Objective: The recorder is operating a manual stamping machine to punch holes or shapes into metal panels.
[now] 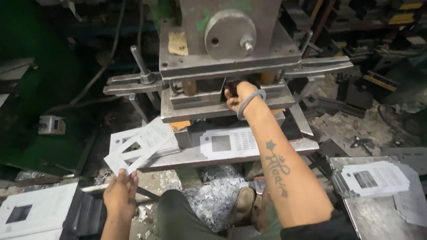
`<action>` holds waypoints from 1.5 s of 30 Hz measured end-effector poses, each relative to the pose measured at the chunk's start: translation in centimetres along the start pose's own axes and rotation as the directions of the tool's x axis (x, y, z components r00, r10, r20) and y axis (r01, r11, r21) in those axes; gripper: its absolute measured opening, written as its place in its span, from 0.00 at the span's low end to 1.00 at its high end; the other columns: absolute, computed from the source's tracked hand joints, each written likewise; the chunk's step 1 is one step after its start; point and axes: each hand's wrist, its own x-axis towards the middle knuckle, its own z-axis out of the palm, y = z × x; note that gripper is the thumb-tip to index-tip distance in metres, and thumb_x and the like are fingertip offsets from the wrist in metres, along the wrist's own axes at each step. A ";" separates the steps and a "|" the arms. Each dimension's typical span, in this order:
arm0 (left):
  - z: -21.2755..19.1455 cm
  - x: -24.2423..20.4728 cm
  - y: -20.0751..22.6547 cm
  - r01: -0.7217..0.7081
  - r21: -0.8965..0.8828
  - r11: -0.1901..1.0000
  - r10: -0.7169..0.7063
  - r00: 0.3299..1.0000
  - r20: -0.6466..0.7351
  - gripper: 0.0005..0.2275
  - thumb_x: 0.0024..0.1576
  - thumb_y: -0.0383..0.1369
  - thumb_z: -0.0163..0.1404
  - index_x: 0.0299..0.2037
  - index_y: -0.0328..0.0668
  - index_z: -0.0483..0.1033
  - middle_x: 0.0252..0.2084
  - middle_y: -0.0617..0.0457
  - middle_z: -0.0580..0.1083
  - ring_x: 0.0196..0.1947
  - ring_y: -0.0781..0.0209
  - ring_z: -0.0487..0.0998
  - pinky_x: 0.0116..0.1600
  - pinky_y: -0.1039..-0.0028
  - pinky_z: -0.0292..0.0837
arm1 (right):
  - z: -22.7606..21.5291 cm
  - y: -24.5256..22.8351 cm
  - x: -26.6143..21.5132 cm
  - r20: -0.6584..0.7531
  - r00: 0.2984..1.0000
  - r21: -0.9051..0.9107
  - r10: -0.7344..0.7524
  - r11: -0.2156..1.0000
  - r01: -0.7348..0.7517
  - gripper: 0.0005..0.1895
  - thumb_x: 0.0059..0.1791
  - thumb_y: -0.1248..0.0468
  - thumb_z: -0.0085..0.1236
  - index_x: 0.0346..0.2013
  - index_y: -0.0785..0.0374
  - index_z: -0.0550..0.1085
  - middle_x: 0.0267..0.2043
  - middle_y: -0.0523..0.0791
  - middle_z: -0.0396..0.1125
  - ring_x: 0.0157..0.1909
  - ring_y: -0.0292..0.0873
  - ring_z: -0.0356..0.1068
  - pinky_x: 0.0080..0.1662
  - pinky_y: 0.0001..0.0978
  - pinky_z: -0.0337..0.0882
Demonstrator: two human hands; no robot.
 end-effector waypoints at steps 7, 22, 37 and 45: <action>-5.7 0.5 -1.8 -0.031 -0.190 0.981 0.035 0.999 0.017 0.15 0.68 0.31 0.45 0.58 0.24 0.66 0.50 0.44 0.74 0.47 0.55 0.78 0.56 0.70 0.79 | -8.8 7.2 -3.7 0.433 0.822 0.040 -0.370 0.919 0.392 0.07 0.53 0.64 0.52 0.34 0.64 0.72 0.30 0.44 0.69 0.29 0.37 0.67 0.30 0.27 0.64; 7.3 -9.3 3.5 -0.054 -0.021 0.998 0.058 0.929 0.365 0.16 0.65 0.36 0.49 0.54 0.28 0.71 0.47 0.49 0.73 0.45 0.62 0.75 0.54 0.72 0.74 | -19.2 19.0 -0.8 0.099 0.983 -0.348 -0.157 0.919 0.182 0.15 0.54 0.57 0.56 0.39 0.69 0.76 0.28 0.46 0.72 0.27 0.39 0.69 0.27 0.29 0.64; 21.3 -11.4 1.7 0.182 -0.185 0.966 -0.004 0.724 0.690 0.16 0.63 0.34 0.50 0.53 0.24 0.71 0.54 0.39 0.76 0.57 0.53 0.78 0.66 0.69 0.73 | -1.9 4.2 0.9 0.350 0.852 -0.236 -0.389 0.844 0.482 0.11 0.58 0.62 0.40 0.47 0.66 0.68 0.34 0.50 0.74 0.25 0.41 0.73 0.23 0.32 0.65; 12.1 -2.6 1.5 -0.452 0.203 0.869 0.346 0.847 0.404 0.12 0.66 0.35 0.50 0.50 0.31 0.77 0.42 0.45 0.80 0.43 0.58 0.81 0.50 0.69 0.78 | -1.7 1.3 1.7 0.206 0.940 -0.227 -0.272 0.921 0.316 0.09 0.51 0.71 0.35 0.38 0.66 0.67 0.29 0.52 0.71 0.21 0.43 0.66 0.20 0.34 0.58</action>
